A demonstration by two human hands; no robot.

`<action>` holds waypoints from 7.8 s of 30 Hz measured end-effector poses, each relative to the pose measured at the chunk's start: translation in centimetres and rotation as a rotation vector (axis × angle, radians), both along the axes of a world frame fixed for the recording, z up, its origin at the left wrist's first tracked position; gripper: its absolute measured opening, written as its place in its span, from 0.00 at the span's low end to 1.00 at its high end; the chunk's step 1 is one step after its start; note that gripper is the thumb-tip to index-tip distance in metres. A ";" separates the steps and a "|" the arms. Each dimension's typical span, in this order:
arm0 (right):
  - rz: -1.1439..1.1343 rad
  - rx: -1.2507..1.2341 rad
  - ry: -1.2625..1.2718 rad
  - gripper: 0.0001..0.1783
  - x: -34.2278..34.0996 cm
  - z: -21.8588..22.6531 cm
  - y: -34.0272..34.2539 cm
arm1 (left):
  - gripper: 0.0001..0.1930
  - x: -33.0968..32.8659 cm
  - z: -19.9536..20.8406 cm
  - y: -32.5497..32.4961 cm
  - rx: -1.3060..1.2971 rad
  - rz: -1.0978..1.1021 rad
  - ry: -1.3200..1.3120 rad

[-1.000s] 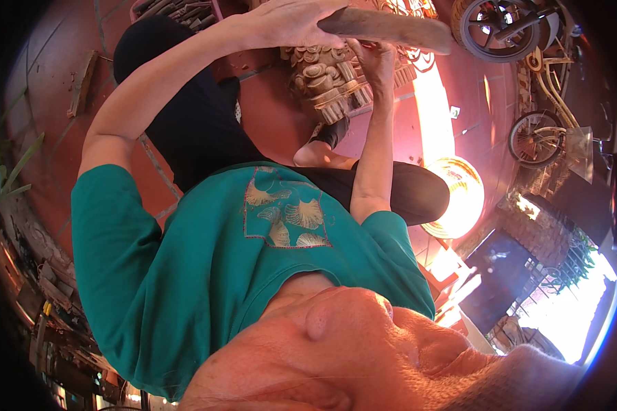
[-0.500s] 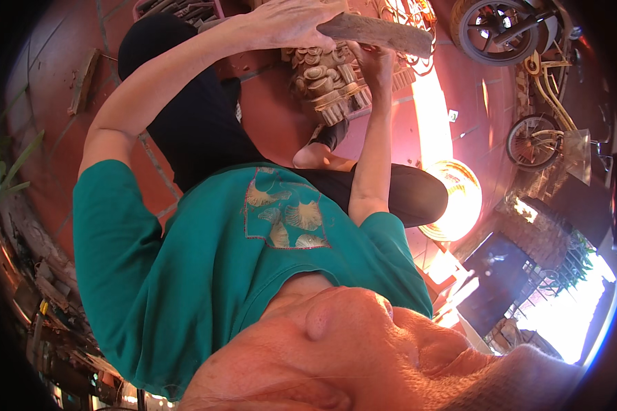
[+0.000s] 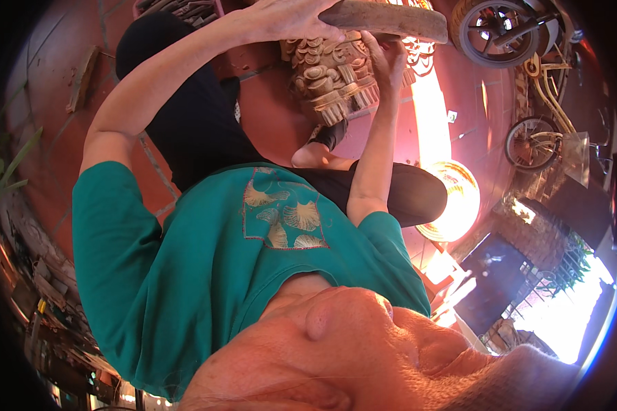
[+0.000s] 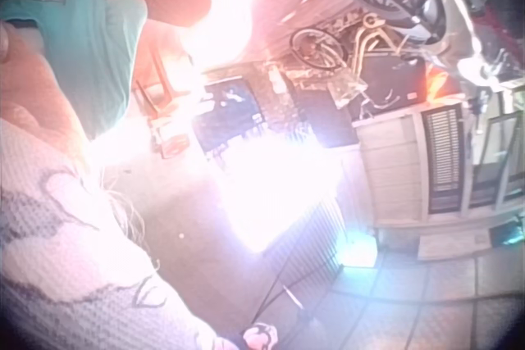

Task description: The person sits on the floor and carves a detailed wooden object using a chisel and mallet. They repeatedly strike the chisel to shape the wood, occasionally adjusting their grip and the position of the carving.

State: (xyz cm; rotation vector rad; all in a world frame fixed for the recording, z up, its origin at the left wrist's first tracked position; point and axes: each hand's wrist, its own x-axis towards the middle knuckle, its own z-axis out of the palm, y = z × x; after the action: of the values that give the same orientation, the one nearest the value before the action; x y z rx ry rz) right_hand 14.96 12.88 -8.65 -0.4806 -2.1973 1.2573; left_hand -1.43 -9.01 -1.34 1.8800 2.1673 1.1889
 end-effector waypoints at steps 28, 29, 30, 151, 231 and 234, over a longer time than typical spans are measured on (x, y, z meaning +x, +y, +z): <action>0.045 0.189 -0.176 0.15 -3.3 0.6 -2.8 | 0.38 -0.7 0.7 -1.0 -0.090 0.046 -0.058; 0.037 0.196 -0.190 0.15 -3.3 0.7 -2.9 | 0.39 -0.7 0.8 -1.0 -0.091 0.051 -0.057; 0.029 0.204 -0.205 0.16 -3.3 0.7 -3.0 | 0.38 -0.6 1.0 -1.1 -0.119 0.061 -0.097; 0.208 0.373 -0.280 0.24 -2.9 -1.7 -3.6 | 0.21 6.3 -3.3 -3.8 0.138 0.266 -1.139; -0.077 -0.095 -0.019 0.22 0.6 2.2 2.3 | 0.18 5.2 -3.9 -4.9 0.116 0.344 -1.058; -0.022 -0.107 -0.092 0.18 0.2 1.5 1.4 | 0.17 5.1 -4.1 -5.0 0.129 0.343 -1.094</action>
State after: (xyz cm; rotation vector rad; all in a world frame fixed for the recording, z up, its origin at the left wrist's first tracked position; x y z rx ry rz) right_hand 15.15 14.27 -7.18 -0.6148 -2.2013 1.3704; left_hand 3.70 -13.96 -5.40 0.5296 1.7468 1.8245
